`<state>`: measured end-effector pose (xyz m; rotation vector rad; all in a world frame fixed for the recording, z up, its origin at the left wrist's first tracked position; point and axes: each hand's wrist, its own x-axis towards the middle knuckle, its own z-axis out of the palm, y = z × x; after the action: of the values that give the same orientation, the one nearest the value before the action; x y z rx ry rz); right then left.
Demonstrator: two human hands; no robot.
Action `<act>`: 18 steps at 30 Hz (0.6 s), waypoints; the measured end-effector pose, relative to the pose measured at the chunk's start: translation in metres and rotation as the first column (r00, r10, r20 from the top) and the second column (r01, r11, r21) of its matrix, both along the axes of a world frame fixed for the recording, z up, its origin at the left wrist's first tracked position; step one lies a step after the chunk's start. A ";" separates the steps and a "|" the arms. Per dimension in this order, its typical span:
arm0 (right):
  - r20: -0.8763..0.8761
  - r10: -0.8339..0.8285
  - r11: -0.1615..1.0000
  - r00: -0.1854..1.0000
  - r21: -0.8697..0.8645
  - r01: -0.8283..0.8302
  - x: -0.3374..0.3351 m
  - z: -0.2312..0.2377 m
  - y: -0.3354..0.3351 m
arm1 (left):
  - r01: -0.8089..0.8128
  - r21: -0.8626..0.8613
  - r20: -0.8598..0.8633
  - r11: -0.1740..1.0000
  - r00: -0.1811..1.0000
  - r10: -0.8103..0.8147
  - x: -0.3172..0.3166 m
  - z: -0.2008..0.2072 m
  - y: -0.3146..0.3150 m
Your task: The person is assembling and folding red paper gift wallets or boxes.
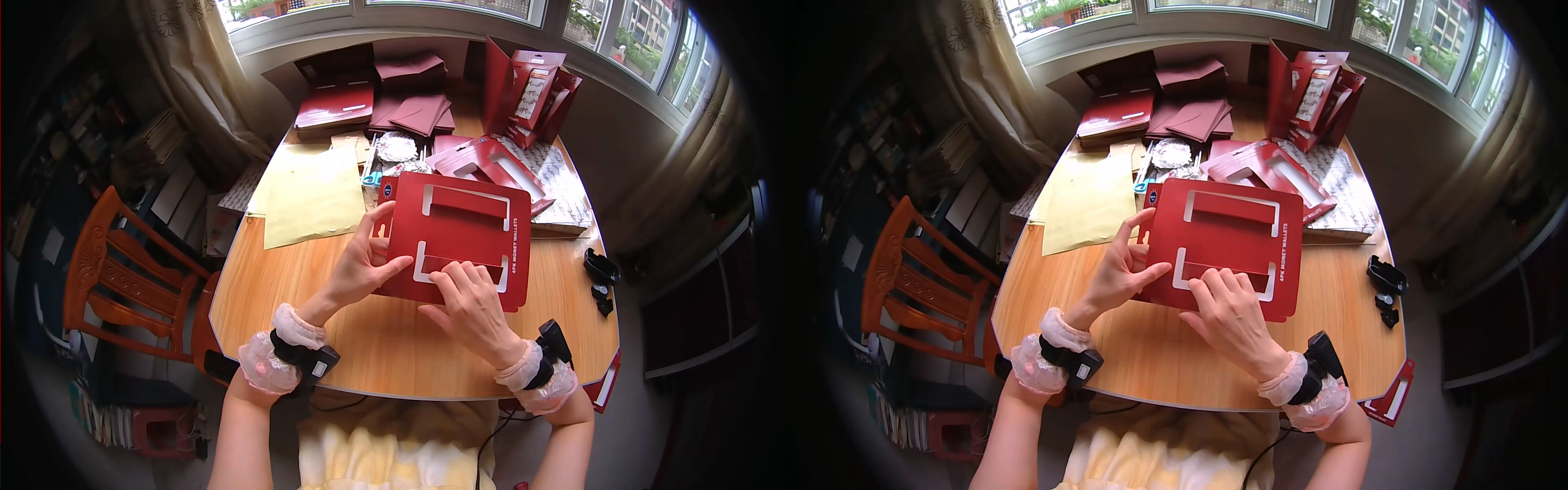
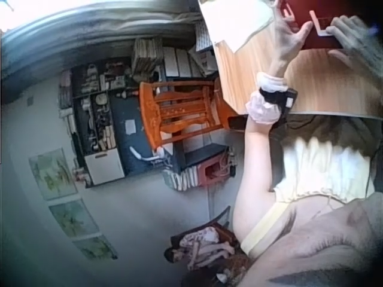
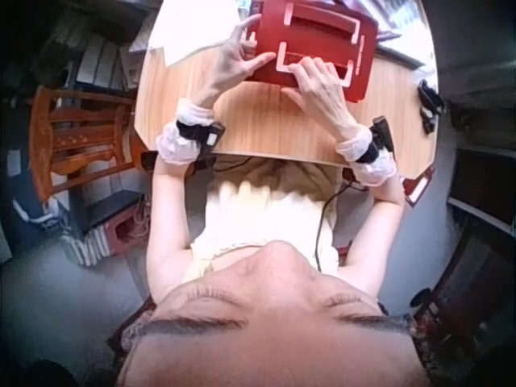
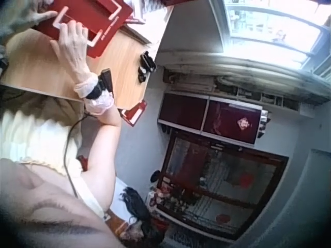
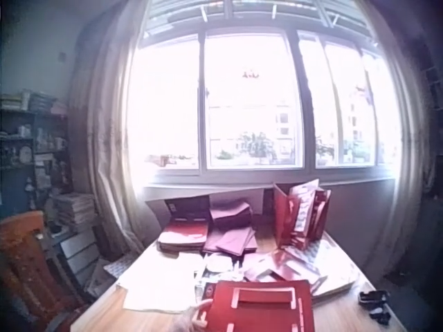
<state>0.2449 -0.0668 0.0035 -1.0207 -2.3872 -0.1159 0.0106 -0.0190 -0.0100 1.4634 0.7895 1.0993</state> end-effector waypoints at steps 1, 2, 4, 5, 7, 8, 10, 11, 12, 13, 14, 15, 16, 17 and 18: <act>0.002 0.001 1.000 1.000 0.000 -0.001 0.000 0.001 0.000 | -0.001 0.000 0.002 1.000 1.000 0.001 0.000 -0.002 -0.001; 0.022 -0.011 0.998 1.000 -0.069 0.013 0.000 0.001 0.000 | 0.007 -0.005 -0.031 1.000 0.999 -0.008 0.000 -0.004 -0.001; 0.045 -0.021 0.990 0.999 -0.137 0.027 0.001 0.002 0.002 | 0.016 -0.034 -0.082 0.999 0.996 -0.019 0.000 0.001 -0.004; 0.059 -0.007 0.987 0.998 -0.161 0.017 0.001 0.003 0.003 | 0.015 -0.034 -0.080 0.999 0.997 -0.017 0.001 -0.001 -0.003; 0.076 0.008 0.983 0.997 -0.184 0.006 0.001 0.005 0.007 | 0.032 -0.022 -0.009 0.999 0.999 -0.032 0.003 -0.005 -0.002; 0.063 0.007 0.973 0.998 -0.232 0.007 0.002 0.006 0.008 | 0.030 -0.022 -0.006 0.999 1.000 -0.030 0.001 -0.005 -0.002; 0.053 0.009 0.960 0.999 -0.280 0.007 0.002 0.009 0.011 | 0.003 0.255 -0.274 0.967 0.959 0.069 -0.004 -0.001 -0.003; 0.004 -0.005 0.951 1.000 -0.308 0.006 0.001 0.010 0.013 | 0.000 0.255 -0.272 0.967 0.960 0.071 -0.006 -0.001 -0.001; -0.044 -0.020 0.942 0.999 -0.335 0.004 0.001 0.011 0.014 | 0.032 0.342 -0.276 0.939 0.959 0.068 -0.007 -0.003 0.002; -0.042 -0.017 0.942 0.999 -0.336 0.001 0.001 0.011 0.013 | 0.062 0.425 -0.281 0.903 0.957 0.067 -0.007 -0.001 0.002; -0.093 -0.024 0.928 0.995 -0.373 -0.012 0.000 0.012 0.013 | 0.044 0.248 -0.216 0.968 0.976 0.011 -0.006 0.001 -0.004; -0.143 -0.034 0.913 0.989 -0.408 -0.028 0.000 0.013 0.012 | 0.040 0.248 -0.214 0.968 0.977 0.014 -0.007 0.002 -0.005; -0.140 -0.033 0.914 0.990 -0.406 -0.027 0.000 0.014 0.011 | 0.065 0.325 -0.279 0.943 0.960 0.030 -0.007 0.005 -0.006; -0.166 -0.078 0.916 0.983 -0.400 0.005 0.001 0.013 0.009 | 0.094 0.398 -0.342 0.912 0.938 0.052 -0.006 0.006 -0.007; -0.192 -0.122 0.918 0.974 -0.396 0.037 0.001 0.012 0.008 | 0.099 0.422 -0.298 0.901 0.954 0.035 -0.003 0.006 -0.008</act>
<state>0.2459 -0.0592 0.0159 -1.2405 -2.2154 0.4391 0.0076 -0.0266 -0.0038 2.0516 0.7523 1.0852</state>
